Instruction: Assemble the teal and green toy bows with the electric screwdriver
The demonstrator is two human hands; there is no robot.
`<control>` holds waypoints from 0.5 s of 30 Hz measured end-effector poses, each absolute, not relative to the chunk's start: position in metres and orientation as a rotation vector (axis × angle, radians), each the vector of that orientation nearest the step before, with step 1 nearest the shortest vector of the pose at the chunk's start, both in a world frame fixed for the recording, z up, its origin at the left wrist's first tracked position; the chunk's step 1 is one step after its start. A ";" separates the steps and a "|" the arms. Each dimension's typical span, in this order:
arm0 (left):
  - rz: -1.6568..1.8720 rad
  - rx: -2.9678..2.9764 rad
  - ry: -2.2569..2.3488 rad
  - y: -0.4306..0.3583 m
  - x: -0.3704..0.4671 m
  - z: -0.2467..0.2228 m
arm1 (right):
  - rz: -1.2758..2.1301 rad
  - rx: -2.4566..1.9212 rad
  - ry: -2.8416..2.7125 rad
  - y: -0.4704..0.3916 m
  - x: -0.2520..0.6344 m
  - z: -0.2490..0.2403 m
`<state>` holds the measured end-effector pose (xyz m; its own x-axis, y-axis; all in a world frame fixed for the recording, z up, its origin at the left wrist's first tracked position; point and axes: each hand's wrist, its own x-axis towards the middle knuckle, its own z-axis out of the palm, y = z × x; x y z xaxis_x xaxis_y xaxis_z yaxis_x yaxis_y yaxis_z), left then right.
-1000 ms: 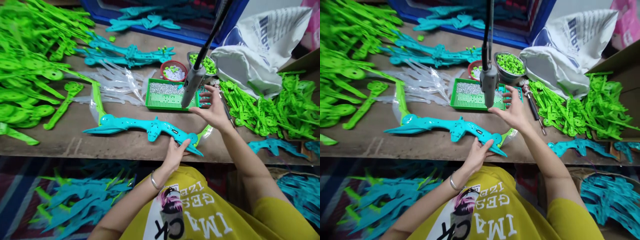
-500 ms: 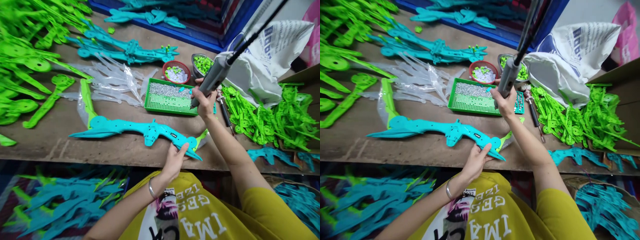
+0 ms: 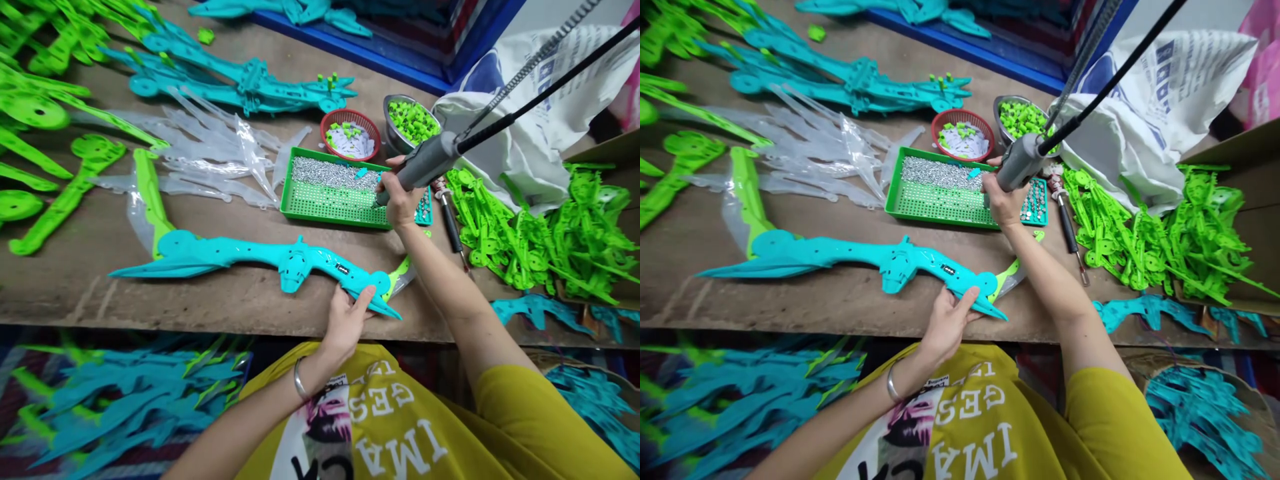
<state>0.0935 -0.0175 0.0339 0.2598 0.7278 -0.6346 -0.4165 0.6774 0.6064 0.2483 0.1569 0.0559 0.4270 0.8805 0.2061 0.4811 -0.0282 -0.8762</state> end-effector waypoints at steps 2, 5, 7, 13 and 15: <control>0.797 0.346 1.040 -0.018 0.094 0.033 | 0.497 -1.656 -1.189 0.156 0.248 0.055; 0.793 0.358 1.030 -0.019 0.094 0.031 | 0.512 -1.585 -1.173 0.157 0.249 0.053; 0.798 0.378 1.030 -0.019 0.094 0.030 | 0.508 -1.504 -1.162 0.160 0.249 0.049; 0.779 0.416 1.050 -0.019 0.095 0.034 | 0.453 -1.218 -1.131 0.158 0.252 0.054; 0.781 0.407 1.050 -0.018 0.096 0.035 | 0.464 -1.195 -1.165 0.140 0.252 0.066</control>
